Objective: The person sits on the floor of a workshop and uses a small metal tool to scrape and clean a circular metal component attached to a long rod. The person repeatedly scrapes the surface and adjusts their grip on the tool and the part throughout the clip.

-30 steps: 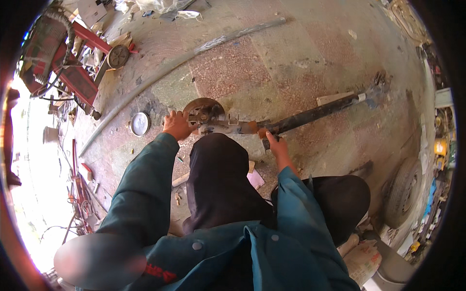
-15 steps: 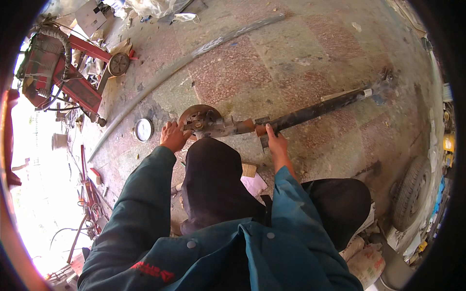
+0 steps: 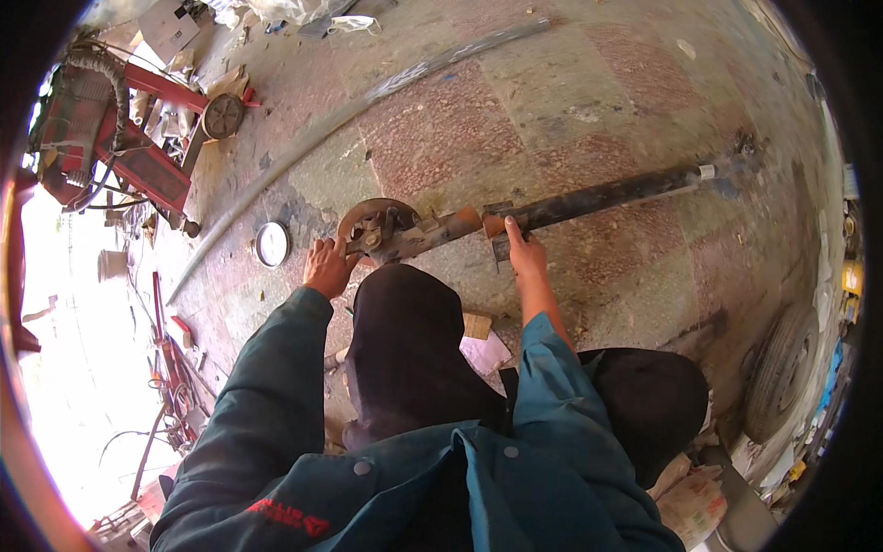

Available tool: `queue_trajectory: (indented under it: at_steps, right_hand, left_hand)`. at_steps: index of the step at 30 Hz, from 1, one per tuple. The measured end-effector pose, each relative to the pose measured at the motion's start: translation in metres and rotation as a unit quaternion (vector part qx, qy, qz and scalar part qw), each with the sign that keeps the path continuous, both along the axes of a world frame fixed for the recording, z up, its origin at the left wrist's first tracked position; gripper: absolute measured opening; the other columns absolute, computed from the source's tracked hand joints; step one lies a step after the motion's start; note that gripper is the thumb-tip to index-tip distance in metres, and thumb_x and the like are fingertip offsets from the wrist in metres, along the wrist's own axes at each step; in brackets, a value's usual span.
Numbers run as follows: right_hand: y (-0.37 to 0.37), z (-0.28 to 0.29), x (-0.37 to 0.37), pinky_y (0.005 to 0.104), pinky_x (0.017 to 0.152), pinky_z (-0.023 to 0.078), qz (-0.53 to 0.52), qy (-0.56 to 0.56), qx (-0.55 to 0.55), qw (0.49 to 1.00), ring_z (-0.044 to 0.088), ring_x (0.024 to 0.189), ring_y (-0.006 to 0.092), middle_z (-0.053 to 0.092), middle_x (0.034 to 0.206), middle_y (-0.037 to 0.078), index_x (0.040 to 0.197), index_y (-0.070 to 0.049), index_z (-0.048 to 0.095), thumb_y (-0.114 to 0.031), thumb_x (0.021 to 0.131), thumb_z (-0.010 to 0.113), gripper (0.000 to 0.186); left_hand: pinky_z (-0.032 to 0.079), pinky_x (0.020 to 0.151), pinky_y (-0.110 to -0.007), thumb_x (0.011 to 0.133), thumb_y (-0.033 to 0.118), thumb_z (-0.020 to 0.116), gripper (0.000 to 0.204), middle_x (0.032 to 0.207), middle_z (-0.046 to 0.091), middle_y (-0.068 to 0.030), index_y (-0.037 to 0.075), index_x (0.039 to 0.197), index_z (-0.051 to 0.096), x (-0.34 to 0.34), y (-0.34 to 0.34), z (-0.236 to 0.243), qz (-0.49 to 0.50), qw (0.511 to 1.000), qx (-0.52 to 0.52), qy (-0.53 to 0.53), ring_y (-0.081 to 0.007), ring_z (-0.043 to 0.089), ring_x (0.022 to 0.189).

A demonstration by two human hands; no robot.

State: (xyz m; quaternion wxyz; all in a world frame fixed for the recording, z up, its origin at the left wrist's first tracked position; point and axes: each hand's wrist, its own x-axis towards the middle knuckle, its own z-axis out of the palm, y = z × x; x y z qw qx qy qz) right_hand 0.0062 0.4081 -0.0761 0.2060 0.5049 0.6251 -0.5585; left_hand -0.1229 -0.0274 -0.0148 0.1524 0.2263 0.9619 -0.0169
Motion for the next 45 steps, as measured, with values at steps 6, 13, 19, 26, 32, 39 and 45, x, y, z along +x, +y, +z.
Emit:
queue_trajectory:
  at_steps: [6,13,19,26,32,39,45]
  right_hand:
    - [-0.009,0.037,-0.005,0.0577,0.069,0.043,-0.054,-0.001,-0.025,0.998,0.046,0.072,0.0232,0.053,0.088,0.008,0.17,-0.01,0.054,-0.08,0.105,0.065,0.096]
    - [-0.024,0.047,-0.006,0.0549,0.064,0.04,-0.073,0.0,0.038,0.997,0.045,0.069,0.0217,0.051,0.085,0.007,0.157,-0.009,0.067,-0.079,0.106,0.065,0.087]
    - [-0.02,0.038,-0.005,0.0542,0.065,0.04,-0.06,0.024,0.014,0.998,0.047,0.073,0.0222,0.058,0.1,0.009,0.157,-0.009,0.067,-0.081,0.103,0.066,0.09]
    - [-0.021,0.043,-0.006,0.0552,0.065,0.04,-0.071,0.029,0.02,0.997,0.048,0.07,0.0223,0.054,0.087,0.008,0.155,-0.009,0.07,-0.08,0.104,0.066,0.088]
    - [-0.022,0.032,-0.008,0.0555,0.063,0.037,-0.079,0.024,0.045,0.996,0.042,0.067,0.0196,0.043,0.08,0.004,0.131,-0.009,0.076,-0.078,0.105,0.066,0.075]
    - [-0.026,0.042,-0.009,0.0545,0.061,0.036,-0.083,0.049,0.012,0.995,0.04,0.064,0.0177,0.04,0.076,0.003,0.125,-0.008,0.076,-0.077,0.105,0.068,0.073]
    - [-0.029,0.043,-0.008,0.0527,0.06,0.036,-0.083,0.035,0.008,0.996,0.041,0.064,0.0183,0.044,0.078,0.004,0.144,-0.008,0.074,-0.077,0.105,0.068,0.08]
  left_hand:
    - [0.051,0.107,-0.052,0.108,0.047,0.072,0.054,0.127,0.072,-0.0193,0.006,0.143,0.064,-0.007,-0.004,0.003,-0.025,1.0,0.0,0.014,-0.0397,0.063,0.129]
    - [0.05,0.109,-0.053,0.109,0.051,0.07,0.057,0.128,0.071,-0.0187,0.006,0.144,0.064,-0.018,0.001,0.014,-0.046,0.999,-0.012,0.007,-0.0393,0.061,0.132]
    - [0.05,0.109,-0.054,0.11,0.051,0.069,0.058,0.129,0.071,-0.0205,0.004,0.144,0.063,-0.011,-0.009,0.0,-0.019,1.0,0.006,0.004,-0.0412,0.062,0.13]
    - [0.05,0.108,-0.053,0.109,0.051,0.069,0.057,0.127,0.072,-0.0187,0.005,0.143,0.065,-0.014,-0.005,0.005,-0.039,0.999,-0.005,0.013,-0.0393,0.063,0.129]
    - [0.049,0.108,-0.053,0.11,0.052,0.069,0.055,0.127,0.072,-0.0175,0.006,0.142,0.066,-0.016,-0.001,0.004,-0.031,0.999,-0.014,0.012,-0.0386,0.062,0.129]
    - [0.049,0.108,-0.052,0.109,0.051,0.07,0.054,0.125,0.072,-0.0169,0.007,0.141,0.067,-0.018,-0.005,0.002,-0.049,0.998,-0.014,0.025,-0.0384,0.062,0.127]
    - [0.048,0.107,-0.052,0.109,0.051,0.071,0.054,0.126,0.072,-0.0163,0.007,0.14,0.068,-0.018,-0.005,0.003,-0.052,0.998,-0.019,0.034,-0.0381,0.062,0.127]
